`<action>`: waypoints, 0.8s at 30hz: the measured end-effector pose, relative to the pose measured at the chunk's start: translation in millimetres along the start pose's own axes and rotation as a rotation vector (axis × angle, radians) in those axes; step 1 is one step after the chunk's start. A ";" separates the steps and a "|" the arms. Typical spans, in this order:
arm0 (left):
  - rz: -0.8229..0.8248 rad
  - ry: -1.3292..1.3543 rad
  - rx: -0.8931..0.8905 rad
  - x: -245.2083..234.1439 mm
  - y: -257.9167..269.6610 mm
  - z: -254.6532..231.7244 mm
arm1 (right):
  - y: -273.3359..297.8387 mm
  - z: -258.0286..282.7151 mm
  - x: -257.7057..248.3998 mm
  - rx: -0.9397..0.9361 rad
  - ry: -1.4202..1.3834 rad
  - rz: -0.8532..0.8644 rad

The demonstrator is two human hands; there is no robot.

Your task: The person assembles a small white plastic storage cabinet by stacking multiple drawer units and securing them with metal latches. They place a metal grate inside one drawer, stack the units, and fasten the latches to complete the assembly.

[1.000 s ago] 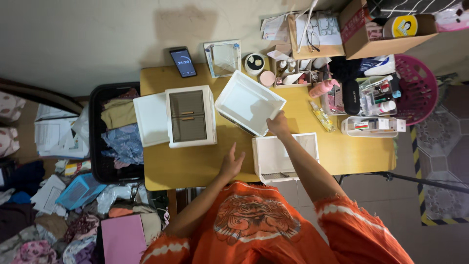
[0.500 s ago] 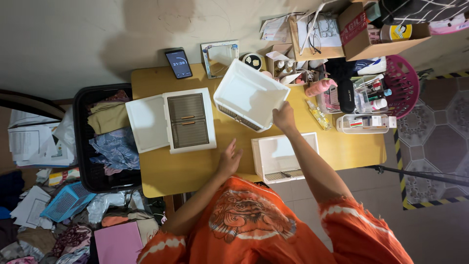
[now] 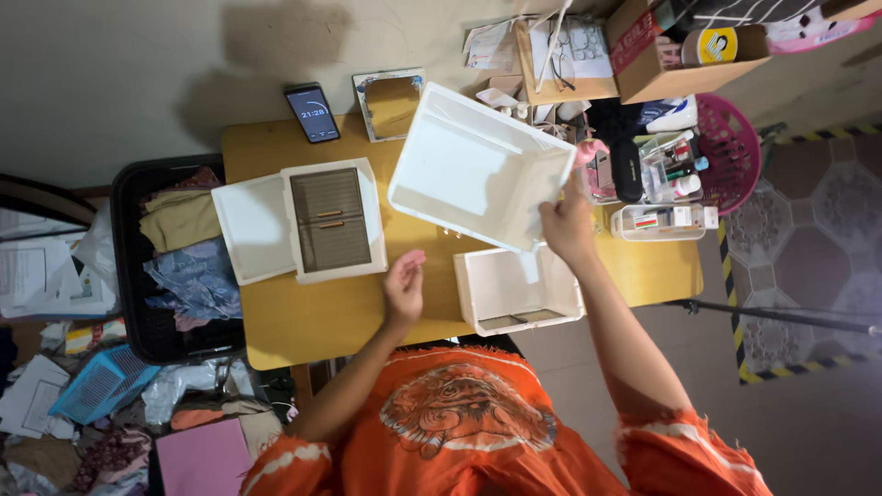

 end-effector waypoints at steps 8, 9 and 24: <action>-0.201 0.042 0.015 22.2 6.5 -10.3 | 13.8 -36.8 -108.9 -0.031 -0.183 0.050; -0.203 0.094 -0.033 27.4 11.0 -4.7 | 18.5 -44.9 -120.8 -0.029 -0.234 0.054; -0.138 0.110 -0.210 98.8 64.5 69.1 | 73.1 -120.5 -197.9 -0.080 -0.088 0.208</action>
Point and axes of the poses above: each hand's wrist, its own y-axis away from the middle knuckle, its own x-axis out of the palm, z = x × y, the point moved 8 cm from there along -y, towards the middle knuckle, and after that the axes turned 15 degrees about -x, right-handed, at the moved point
